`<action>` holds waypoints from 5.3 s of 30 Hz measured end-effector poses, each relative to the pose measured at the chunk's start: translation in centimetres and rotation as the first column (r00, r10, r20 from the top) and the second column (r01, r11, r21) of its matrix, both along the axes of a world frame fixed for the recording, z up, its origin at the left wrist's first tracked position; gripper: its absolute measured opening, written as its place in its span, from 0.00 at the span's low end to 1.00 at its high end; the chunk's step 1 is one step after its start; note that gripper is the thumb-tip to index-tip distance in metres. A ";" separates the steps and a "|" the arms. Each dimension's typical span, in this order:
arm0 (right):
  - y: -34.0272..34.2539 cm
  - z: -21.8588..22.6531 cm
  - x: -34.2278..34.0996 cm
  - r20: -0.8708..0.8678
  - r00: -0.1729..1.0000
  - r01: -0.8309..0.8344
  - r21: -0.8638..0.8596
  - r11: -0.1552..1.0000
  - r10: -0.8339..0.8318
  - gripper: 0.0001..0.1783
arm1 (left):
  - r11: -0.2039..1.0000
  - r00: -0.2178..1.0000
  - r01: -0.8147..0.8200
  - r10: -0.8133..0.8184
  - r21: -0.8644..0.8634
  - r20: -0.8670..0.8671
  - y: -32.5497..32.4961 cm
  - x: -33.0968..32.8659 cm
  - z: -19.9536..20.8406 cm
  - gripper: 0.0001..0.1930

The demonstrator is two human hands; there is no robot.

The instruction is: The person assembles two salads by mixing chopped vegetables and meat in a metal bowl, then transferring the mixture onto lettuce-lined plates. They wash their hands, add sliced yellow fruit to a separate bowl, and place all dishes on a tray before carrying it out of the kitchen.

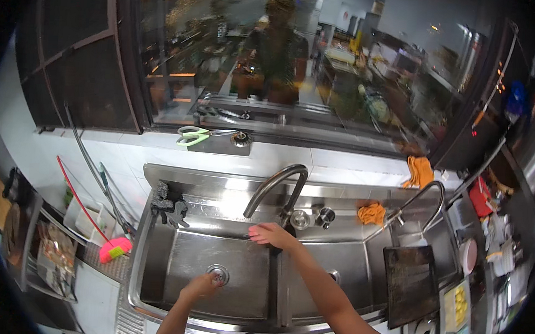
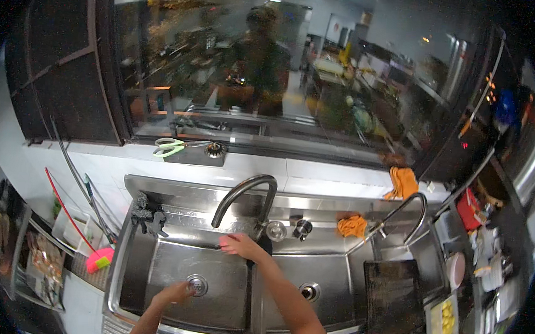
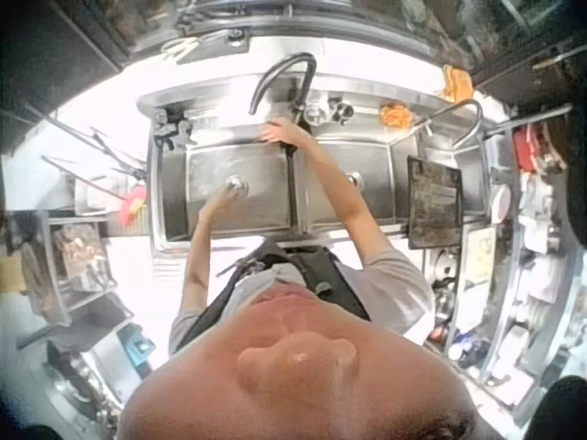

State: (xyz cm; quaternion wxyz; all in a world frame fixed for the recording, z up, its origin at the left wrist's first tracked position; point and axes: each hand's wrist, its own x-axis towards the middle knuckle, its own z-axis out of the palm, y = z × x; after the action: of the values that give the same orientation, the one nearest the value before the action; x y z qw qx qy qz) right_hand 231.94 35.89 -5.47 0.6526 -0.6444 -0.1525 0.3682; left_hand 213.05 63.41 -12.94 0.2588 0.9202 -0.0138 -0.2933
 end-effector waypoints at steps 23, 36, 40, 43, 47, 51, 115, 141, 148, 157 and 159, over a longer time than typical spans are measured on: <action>-20.7 -0.2 -38.2 0.202 0.782 0.507 0.343 0.791 -0.589 0.19 | 0.880 0.910 -0.412 0.383 -0.236 -0.160 -7.8 -4.1 4.2 0.28; -36.5 -13.6 -102.9 0.155 -0.979 0.093 -0.243 -0.965 -0.133 0.33 | 0.327 0.060 0.934 -0.545 0.146 0.837 -57.3 -26.6 5.6 0.16; -28.4 -16.3 -107.2 -0.095 -0.950 -0.269 -0.229 -0.936 0.297 0.28 | 0.342 0.236 0.867 -0.922 0.361 0.307 -66.0 -30.9 0.2 0.09; -21.5 -20.6 -106.4 -0.041 -0.921 -0.317 -0.502 -0.805 0.388 0.26 | 0.237 0.198 0.811 -0.972 0.535 0.130 -72.1 -33.4 -3.8 0.11; -15.0 -23.7 -102.3 0.455 -0.885 -0.401 -0.852 -0.336 -0.099 0.28 | -0.030 -0.029 0.824 -1.000 0.566 -0.011 -79.7 -38.5 -7.7 0.15; -14.0 -22.6 -98.8 -0.171 -0.955 0.194 -0.978 -0.074 -0.244 0.31 | -0.235 -0.181 0.793 -0.972 0.563 -0.150 -88.0 -44.0 -9.5 0.19; -21.5 -12.4 -150.4 -0.008 -0.285 -0.874 -0.409 -0.263 0.958 0.12 | -0.646 -0.907 0.408 -0.208 -0.645 -0.365 -81.9 -158.8 -6.2 0.09; -54.8 -0.8 -183.4 0.141 -0.990 -0.067 -0.262 -0.963 0.030 0.10 | 0.296 0.187 0.498 -0.955 -0.815 -0.232 -117.1 -131.5 2.1 0.09; -76.9 -3.9 -188.2 0.035 -0.987 0.153 -0.125 -0.980 -0.158 0.12 | 0.568 0.529 0.388 -0.782 -0.726 -0.329 -121.1 -130.5 -2.9 0.09; -94.9 -13.3 -190.7 -0.046 -0.961 0.272 -0.319 -0.908 -0.271 0.11 | 0.798 0.760 0.097 -0.445 -0.595 -0.473 -124.3 -135.3 -6.8 0.13; -96.6 -13.8 -191.1 -0.003 -0.948 0.307 -0.274 -0.912 -0.318 0.11 | 0.795 0.826 0.066 -0.382 -0.603 -0.413 -124.7 -135.3 -7.8 0.18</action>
State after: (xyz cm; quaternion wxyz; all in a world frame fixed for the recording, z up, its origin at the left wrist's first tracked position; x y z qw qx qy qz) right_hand 40.83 -60.76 -19.28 0.4715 -0.2155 0.7024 -0.4878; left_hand 77.73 -61.33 -20.69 0.4745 0.6797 -0.1436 -0.5406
